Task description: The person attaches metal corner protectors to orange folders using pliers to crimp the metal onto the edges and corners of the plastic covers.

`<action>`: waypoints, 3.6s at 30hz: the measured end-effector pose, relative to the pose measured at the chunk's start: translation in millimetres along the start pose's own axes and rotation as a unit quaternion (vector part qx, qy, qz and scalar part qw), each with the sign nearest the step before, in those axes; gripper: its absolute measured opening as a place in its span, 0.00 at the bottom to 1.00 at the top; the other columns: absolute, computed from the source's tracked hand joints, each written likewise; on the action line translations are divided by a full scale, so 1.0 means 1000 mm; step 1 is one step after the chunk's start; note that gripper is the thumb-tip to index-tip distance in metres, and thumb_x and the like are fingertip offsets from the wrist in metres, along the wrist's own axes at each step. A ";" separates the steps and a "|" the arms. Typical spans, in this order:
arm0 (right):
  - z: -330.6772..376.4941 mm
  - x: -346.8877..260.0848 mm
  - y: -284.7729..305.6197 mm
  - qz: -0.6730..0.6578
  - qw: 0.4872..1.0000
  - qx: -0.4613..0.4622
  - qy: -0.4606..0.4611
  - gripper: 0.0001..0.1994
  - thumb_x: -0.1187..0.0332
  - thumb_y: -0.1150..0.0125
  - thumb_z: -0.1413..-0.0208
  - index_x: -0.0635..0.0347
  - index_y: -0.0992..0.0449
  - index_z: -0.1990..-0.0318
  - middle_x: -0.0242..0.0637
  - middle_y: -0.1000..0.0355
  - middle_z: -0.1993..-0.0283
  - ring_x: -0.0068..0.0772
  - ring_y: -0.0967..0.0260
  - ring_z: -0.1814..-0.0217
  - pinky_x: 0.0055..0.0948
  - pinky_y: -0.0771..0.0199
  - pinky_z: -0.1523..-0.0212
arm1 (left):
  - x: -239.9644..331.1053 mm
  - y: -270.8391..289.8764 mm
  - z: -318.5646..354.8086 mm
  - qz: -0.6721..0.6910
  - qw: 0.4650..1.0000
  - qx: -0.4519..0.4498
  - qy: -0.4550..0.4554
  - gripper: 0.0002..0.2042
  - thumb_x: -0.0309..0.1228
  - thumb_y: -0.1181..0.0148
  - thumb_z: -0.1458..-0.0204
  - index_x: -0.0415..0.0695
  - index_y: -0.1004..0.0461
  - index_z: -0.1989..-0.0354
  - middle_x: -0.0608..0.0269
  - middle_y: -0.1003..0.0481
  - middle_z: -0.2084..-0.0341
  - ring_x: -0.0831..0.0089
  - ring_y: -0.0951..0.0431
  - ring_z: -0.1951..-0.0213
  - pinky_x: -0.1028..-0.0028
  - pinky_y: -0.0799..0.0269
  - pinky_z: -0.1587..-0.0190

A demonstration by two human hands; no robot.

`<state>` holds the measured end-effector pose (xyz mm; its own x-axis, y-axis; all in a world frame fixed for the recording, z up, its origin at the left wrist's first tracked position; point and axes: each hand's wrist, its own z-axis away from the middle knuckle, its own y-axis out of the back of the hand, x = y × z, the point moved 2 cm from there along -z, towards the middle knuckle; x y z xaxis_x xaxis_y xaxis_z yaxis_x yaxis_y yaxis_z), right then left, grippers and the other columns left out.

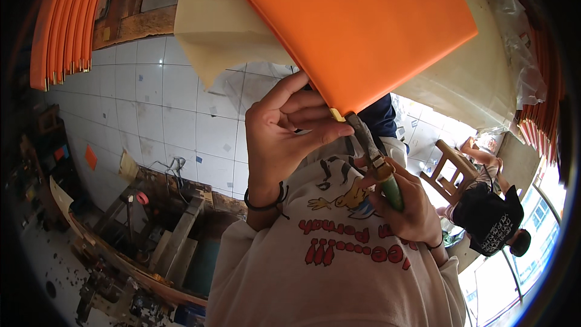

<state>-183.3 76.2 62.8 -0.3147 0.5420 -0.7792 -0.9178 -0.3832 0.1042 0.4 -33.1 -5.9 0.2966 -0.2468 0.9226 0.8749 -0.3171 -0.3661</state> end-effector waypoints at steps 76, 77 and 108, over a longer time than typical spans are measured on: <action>-0.006 -0.001 0.027 0.024 0.998 0.023 0.050 0.24 0.74 0.38 0.45 0.65 0.42 0.44 0.47 0.24 0.70 0.42 0.24 0.68 0.35 0.29 0.66 | 0.000 -0.001 -0.003 -0.030 0.999 0.020 -0.016 0.34 0.10 0.31 0.61 0.29 0.36 0.41 0.48 0.20 0.61 0.63 0.17 0.59 0.70 0.17 0.58; -0.001 0.003 0.028 0.005 0.998 0.028 0.052 0.24 0.74 0.38 0.45 0.65 0.43 0.44 0.46 0.24 0.68 0.42 0.24 0.67 0.35 0.29 0.65 | 0.000 -0.001 -0.002 -0.013 1.000 0.027 0.001 0.36 0.09 0.30 0.64 0.28 0.37 0.41 0.47 0.21 0.61 0.61 0.17 0.59 0.69 0.17 0.57; 0.007 0.041 0.021 0.084 0.995 0.026 0.042 0.16 0.80 0.41 0.50 0.62 0.23 0.52 0.51 0.36 0.36 0.50 0.30 0.43 0.36 0.30 0.44 | 0.005 -0.036 0.009 -0.146 0.981 0.095 -0.083 0.32 0.16 0.36 0.50 0.35 0.40 0.34 0.46 0.21 0.55 0.70 0.17 0.57 0.88 0.25 0.73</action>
<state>-217.3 96.3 37.3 -0.4451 0.4090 -0.7966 -0.8660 -0.4229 0.2668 -26.1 -14.3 13.3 0.0668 -0.0138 0.9977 0.9827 -0.1724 -0.0681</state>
